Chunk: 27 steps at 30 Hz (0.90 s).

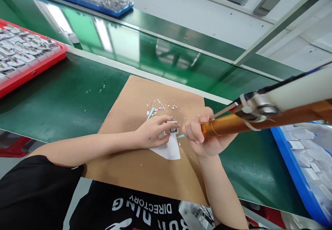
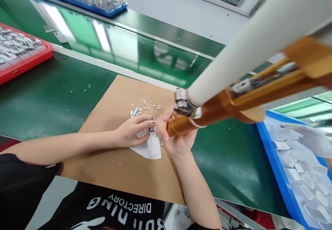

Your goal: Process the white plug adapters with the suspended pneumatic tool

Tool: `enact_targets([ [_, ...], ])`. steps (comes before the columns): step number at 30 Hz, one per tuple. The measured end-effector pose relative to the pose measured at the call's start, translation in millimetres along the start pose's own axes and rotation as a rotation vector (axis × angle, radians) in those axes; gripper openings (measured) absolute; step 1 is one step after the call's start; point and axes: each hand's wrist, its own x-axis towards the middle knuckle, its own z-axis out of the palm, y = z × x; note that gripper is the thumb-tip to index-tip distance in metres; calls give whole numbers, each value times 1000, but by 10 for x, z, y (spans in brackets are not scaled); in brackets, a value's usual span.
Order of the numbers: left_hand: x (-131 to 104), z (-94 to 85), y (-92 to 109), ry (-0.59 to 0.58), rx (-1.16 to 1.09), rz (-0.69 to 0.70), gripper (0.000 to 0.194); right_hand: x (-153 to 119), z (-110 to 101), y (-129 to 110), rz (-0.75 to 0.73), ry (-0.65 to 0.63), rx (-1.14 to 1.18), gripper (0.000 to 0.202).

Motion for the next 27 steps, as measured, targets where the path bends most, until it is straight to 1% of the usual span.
enact_targets([
  [2,119,-69,-127,39,-39,-72,34,8,-3,7,-2,2,11,51],
  [4,324,-149,-334,109,-28,-176,29,15,-15,14,4,11,22,52],
  [6,590,-222,-615,168,32,-277,27,20,-36,25,-4,21,31,52],
  [8,864,-285,-937,252,94,-384,30,21,-59,41,-31,23,41,52],
  [10,1090,-343,-1248,239,183,-492,36,21,-79,59,-57,10,49,51],
  [11,1171,-372,-1382,214,230,-550,39,20,-88,67,-68,0,53,51],
  [12,1226,-401,-1496,191,249,-577,39,20,-94,73,-79,-11,60,50],
  [13,1256,-430,-1589,165,263,-600,39,21,-100,78,-87,-21,65,50],
  [15,1245,-483,-1711,115,272,-618,39,22,-110,84,-101,-24,76,50],
  [18,1113,-562,-1775,47,283,-608,44,22,-126,91,-97,0,72,50],
  [20,1005,-624,-1767,6,293,-602,47,22,-138,99,-84,18,59,50],
  [22,914,-696,-1716,-24,314,-626,52,21,-150,108,-71,38,50,51],
  [24,847,-766,-1591,1,345,-657,55,21,-158,116,-61,52,53,52],
  [25,820,-794,-1485,35,362,-654,54,22,-160,119,-55,52,57,52],
  [26,792,-816,-1342,83,373,-620,49,22,-161,120,-51,48,60,53],
  [27,759,-827,-1160,123,372,-540,41,24,-162,119,-48,42,61,53],
])
